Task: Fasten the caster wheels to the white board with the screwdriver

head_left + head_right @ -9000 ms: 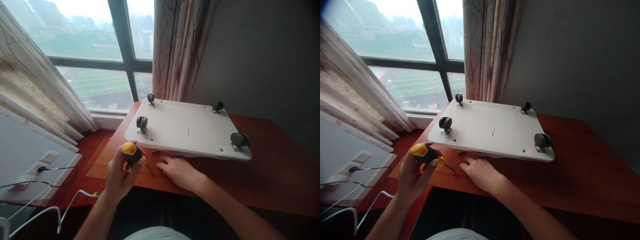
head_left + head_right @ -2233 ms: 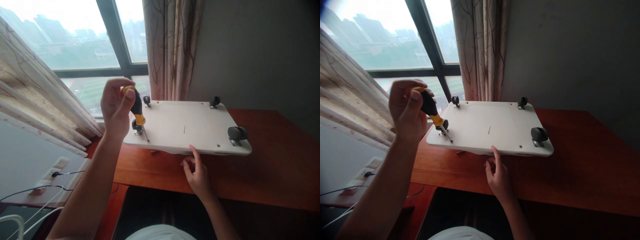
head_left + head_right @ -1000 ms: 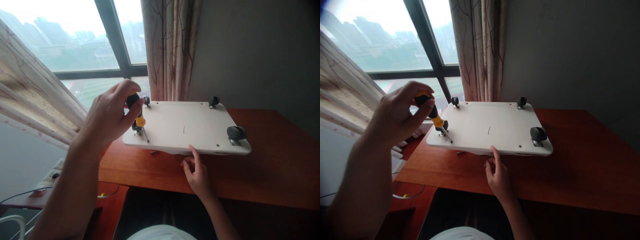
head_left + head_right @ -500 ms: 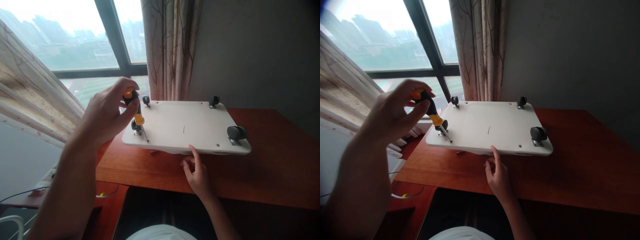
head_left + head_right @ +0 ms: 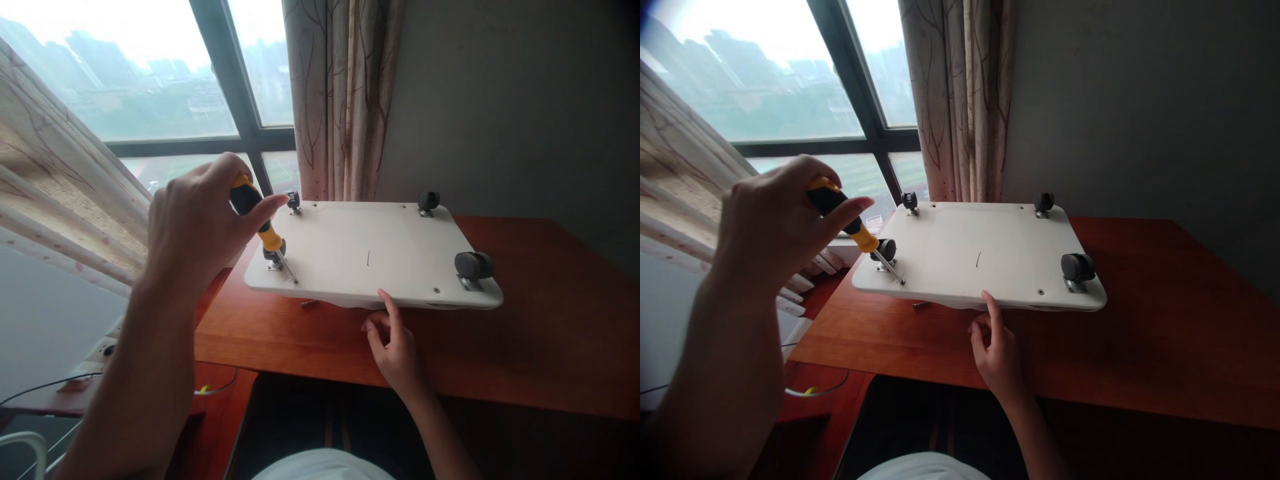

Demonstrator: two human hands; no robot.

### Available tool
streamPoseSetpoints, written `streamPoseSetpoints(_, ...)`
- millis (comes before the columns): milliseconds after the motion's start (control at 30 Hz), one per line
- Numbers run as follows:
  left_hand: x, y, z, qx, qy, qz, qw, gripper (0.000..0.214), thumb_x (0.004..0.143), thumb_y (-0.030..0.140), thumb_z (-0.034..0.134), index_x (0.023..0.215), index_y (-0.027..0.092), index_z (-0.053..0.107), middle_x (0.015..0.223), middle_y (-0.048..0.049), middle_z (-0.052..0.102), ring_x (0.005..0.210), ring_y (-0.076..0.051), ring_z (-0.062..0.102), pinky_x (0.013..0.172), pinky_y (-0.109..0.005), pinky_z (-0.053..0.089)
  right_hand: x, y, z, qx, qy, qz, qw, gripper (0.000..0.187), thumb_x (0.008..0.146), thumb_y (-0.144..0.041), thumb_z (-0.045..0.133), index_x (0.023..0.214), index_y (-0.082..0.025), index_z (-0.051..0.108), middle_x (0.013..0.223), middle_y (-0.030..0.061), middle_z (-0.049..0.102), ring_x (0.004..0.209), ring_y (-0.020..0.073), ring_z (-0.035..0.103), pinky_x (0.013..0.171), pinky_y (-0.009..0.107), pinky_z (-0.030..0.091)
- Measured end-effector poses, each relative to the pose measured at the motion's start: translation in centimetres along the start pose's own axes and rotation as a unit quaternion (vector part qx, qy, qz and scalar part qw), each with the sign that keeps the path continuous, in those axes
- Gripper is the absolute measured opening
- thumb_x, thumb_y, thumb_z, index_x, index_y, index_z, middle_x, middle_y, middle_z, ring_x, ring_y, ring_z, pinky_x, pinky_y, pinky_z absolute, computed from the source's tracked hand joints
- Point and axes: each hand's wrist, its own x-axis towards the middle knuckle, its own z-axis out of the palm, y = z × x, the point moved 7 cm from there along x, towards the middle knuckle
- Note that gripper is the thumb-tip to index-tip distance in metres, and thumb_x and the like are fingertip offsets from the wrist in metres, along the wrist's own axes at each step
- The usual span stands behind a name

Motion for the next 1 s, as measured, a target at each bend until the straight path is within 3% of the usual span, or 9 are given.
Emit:
streamPoseSetpoints(100, 0.1, -0.3, 0.3, -0.024, -0.021, -0.004, 0.999, 0.043, 0.07, 0.057, 0.08, 0.097, 0.026, 0.066, 0.067, 0.0024, 0.063, 0.054, -0.016, 0.051, 0.055, -0.029, 0.034, 0.0, 0.0, 0.0, -0.004, 0.0, -0.001, 1.0, 0.06, 0.099, -0.021, 0.049, 0.156, -0.024, 0.032, 0.085, 0.0001, 0.07, 0.077, 0.0153, 0.07, 0.072, 0.027, 0.059)
streamPoseSetpoints(267, -0.3, 0.3, 0.4, -0.118, -0.074, 0.01, 0.99, 0.059, 0.072, 0.03, 0.071, 0.129, 0.029, 0.055, 0.082, 0.0032, 0.074, 0.056, -0.018, 0.061, 0.058, -0.03, 0.043, 0.0, -0.2, -0.1, -0.003, 0.003, 0.001, 1.0, 0.06, 0.099, -0.021, 0.049, 0.156, -0.023, 0.032, 0.084, 0.0005, 0.071, 0.078, 0.0162, 0.071, 0.073, 0.028, 0.06)
streamPoseSetpoints(367, -0.6, 1.0, 0.5, -0.091, -0.067, 0.024, 0.993, 0.044, 0.077, 0.028, 0.065, 0.12, 0.029, 0.059, 0.083, 0.0019, 0.072, 0.057, -0.017, 0.06, 0.057, -0.029, 0.041, 0.0, -0.1, 0.0, 0.002, -0.002, 0.004, 1.0, 0.061, 0.099, -0.021, 0.049, 0.157, -0.024, 0.031, 0.084, 0.0009, 0.07, 0.079, 0.0166, 0.071, 0.073, 0.029, 0.06)
streamPoseSetpoints(433, -0.6, 1.1, 0.2, -0.029, -0.029, 0.03, 0.999, 0.027, 0.081, 0.039, 0.068, 0.105, 0.027, 0.063, 0.08, 0.0, 0.068, 0.057, -0.017, 0.055, 0.055, -0.029, 0.037, 0.0, 0.0, 0.1, 0.004, -0.006, 0.009, 1.0, 0.062, 0.099, -0.021, 0.048, 0.158, -0.024, 0.03, 0.086, 0.0014, 0.071, 0.079, 0.017, 0.071, 0.074, 0.03, 0.06)
streamPoseSetpoints(500, -0.5, 1.1, -0.1, 0.0, 0.002, 0.036, 0.999, 0.028, 0.082, 0.049, 0.071, 0.094, 0.025, 0.065, 0.079, -0.0012, 0.066, 0.057, -0.017, 0.053, 0.055, -0.029, 0.037, 0.0, 0.0, 0.1, 0.006, -0.007, 0.011, 1.0, 0.062, 0.099, -0.021, 0.048, 0.158, -0.024, 0.03, 0.086, 0.0016, 0.071, 0.08, 0.0172, 0.071, 0.074, 0.03, 0.06)
streamPoseSetpoints(600, -0.3, 0.8, -0.2, -0.047, -0.014, 0.04, 0.998, 0.035, 0.079, 0.049, 0.074, 0.105, 0.026, 0.068, 0.077, 0.0005, 0.067, 0.057, -0.016, 0.055, 0.057, -0.029, 0.04, 0.0, 0.0, 0.0, 0.007, -0.007, 0.011, 1.0, 0.061, 0.099, -0.021, 0.048, 0.157, -0.024, 0.03, 0.086, 0.0013, 0.07, 0.08, 0.0169, 0.071, 0.073, 0.03, 0.059)
streamPoseSetpoints(733, -0.4, 0.8, -0.2, -0.086, -0.065, 0.02, 0.994, 0.06, 0.074, 0.03, 0.069, 0.133, 0.032, 0.056, 0.084, 0.0035, 0.074, 0.05, -0.015, 0.053, 0.055, -0.03, 0.041, 0.0, 0.1, 0.0, 0.004, -0.008, 0.013, 1.0, 0.06, 0.099, -0.022, 0.049, 0.157, -0.024, 0.031, 0.087, 0.0014, 0.07, 0.08, 0.017, 0.07, 0.073, 0.029, 0.059)
streamPoseSetpoints(833, -0.7, 1.0, -0.1, -0.031, -0.046, 0.012, 0.998, 0.045, 0.076, 0.035, 0.068, 0.121, 0.029, 0.062, 0.092, -0.0015, 0.074, 0.055, -0.017, 0.054, 0.055, -0.03, 0.039, 0.0, 0.1, 0.0, 0.001, -0.005, 0.008, 1.0, 0.06, 0.099, -0.021, 0.049, 0.156, -0.023, 0.032, 0.086, 0.0011, 0.07, 0.079, 0.0166, 0.07, 0.073, 0.029, 0.059)
streamPoseSetpoints(1000, -0.8, 0.6, 0.0, 0.037, 0.014, 0.023, 0.999, 0.028, 0.081, 0.045, 0.072, 0.101, 0.026, 0.066, 0.076, -0.0019, 0.066, 0.058, -0.018, 0.053, 0.055, -0.028, 0.039, 0.0, -0.1, 0.0, -0.002, -0.004, 0.006, 1.0, 0.06, 0.098, -0.02, 0.049, 0.156, -0.023, 0.032, 0.085, 0.0002, 0.07, 0.079, 0.0156, 0.07, 0.073, 0.027, 0.059)
